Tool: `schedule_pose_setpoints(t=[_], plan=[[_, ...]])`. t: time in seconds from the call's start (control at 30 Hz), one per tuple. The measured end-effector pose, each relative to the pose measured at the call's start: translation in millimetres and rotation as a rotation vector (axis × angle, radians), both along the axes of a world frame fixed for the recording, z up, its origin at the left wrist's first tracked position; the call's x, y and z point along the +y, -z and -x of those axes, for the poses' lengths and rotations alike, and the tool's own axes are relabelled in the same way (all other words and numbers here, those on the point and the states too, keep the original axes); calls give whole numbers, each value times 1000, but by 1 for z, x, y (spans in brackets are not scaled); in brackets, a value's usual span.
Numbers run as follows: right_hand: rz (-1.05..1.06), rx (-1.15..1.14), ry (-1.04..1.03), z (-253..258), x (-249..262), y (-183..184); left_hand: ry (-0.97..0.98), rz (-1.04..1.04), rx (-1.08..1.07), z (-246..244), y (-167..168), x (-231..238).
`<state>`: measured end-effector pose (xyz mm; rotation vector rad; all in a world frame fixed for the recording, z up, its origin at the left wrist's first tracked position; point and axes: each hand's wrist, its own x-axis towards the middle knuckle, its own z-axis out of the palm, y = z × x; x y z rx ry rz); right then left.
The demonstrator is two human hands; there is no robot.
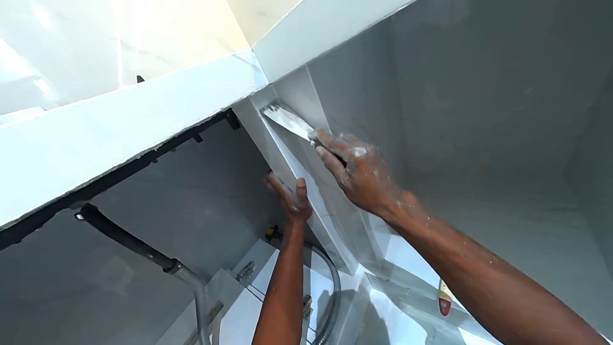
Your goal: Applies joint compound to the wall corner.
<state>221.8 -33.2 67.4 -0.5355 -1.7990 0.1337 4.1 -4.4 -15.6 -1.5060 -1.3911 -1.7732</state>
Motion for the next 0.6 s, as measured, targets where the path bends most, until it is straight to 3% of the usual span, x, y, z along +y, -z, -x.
schedule_pose_setpoints(t=[0.2, 0.27, 0.43, 0.6], plan=[[6, 14, 45, 4, -7, 97, -43, -14, 51, 0, -2, 0], [-14, 46, 43, 8, -7, 96, -44, -16, 75, 3, 1, 1], [-13, -4, 24, 3, -7, 55, -39, -2, 67, 0, 0, -1], [-31, -4, 23, 1, -16, 89, -69, -60, 149, 2, 1, 3]])
